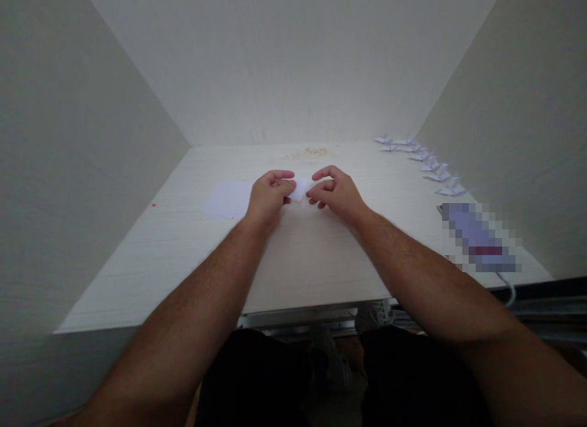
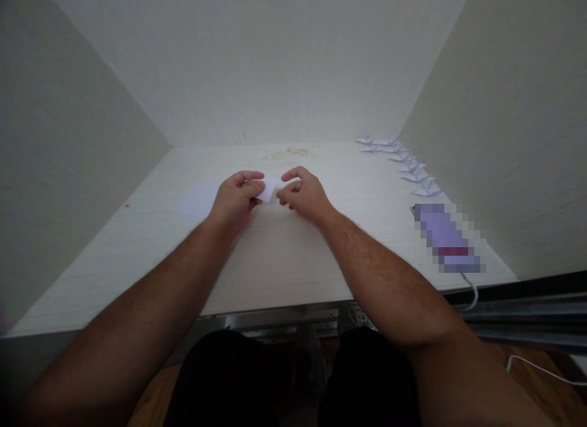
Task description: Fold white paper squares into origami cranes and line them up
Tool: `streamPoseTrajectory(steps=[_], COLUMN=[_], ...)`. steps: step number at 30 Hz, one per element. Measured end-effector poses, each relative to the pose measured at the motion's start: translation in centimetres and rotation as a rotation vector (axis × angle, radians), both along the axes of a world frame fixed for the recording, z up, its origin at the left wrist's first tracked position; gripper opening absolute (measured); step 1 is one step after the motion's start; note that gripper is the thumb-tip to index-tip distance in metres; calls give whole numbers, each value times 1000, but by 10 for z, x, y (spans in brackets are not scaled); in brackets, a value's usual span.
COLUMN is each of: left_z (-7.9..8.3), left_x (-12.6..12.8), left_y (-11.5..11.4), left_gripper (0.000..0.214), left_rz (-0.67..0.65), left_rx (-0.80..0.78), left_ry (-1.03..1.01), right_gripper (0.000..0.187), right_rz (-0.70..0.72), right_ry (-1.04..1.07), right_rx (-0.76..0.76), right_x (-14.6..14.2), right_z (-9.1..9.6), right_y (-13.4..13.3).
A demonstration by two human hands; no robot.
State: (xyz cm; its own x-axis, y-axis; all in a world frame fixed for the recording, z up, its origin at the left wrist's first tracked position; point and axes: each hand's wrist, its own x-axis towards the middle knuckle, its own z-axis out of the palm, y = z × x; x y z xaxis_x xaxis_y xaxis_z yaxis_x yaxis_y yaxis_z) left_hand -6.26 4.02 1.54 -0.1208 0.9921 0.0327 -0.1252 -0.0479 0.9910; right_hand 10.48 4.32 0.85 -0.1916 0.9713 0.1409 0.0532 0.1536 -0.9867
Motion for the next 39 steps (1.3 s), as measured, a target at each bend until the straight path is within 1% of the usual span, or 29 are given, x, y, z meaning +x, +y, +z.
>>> streamPoseTrajectory(steps=[2,5,6,8,11,15,20,25,27,30,36,39], left_z=[3,4,4,3,4,6,5,4,4,4,3,1], left_x=[1,2,2,2,2,2,1,2,3,3,4,4], left_y=[-1,-4,-4,-4,-4,-5,-7,-7,-7,-7,-7,-7], left_gripper=[29,32,32,32,30,23,23,28,29,30,25,24], left_rz=[53,56,54,47,4,-107,-208,-185,-164,-147,-148,-144], left_rx=[-25,-54,-58,-64,-83,-115,-111,-85,-87,-101,-85,-63], left_ry=[-15,-31,-39,-65,-105,-116,-116,-115,-98,-57,48,101], right_gripper=[34,28,25,19,13,11,14,7,3,3,6,7], right_rz=[45,96,99,86,47,23,57,45,36,11,-55,-82], right_ry=[16,-51,-86,-145,-177,-149,-82,-87,-104,-150,-263,-284], right_rx=[106,302,344,373,369,368,274,173,155,140,197,221], right_x=[0,1,1,1,3,5,4,2,1,1,1,0], right_z=[-4,-9,-10,-10,-9,-9,-5,0,2,5,2,-1], right_y=[1,2,2,1,2,2,1,-1,-2,-3,-2,-2])
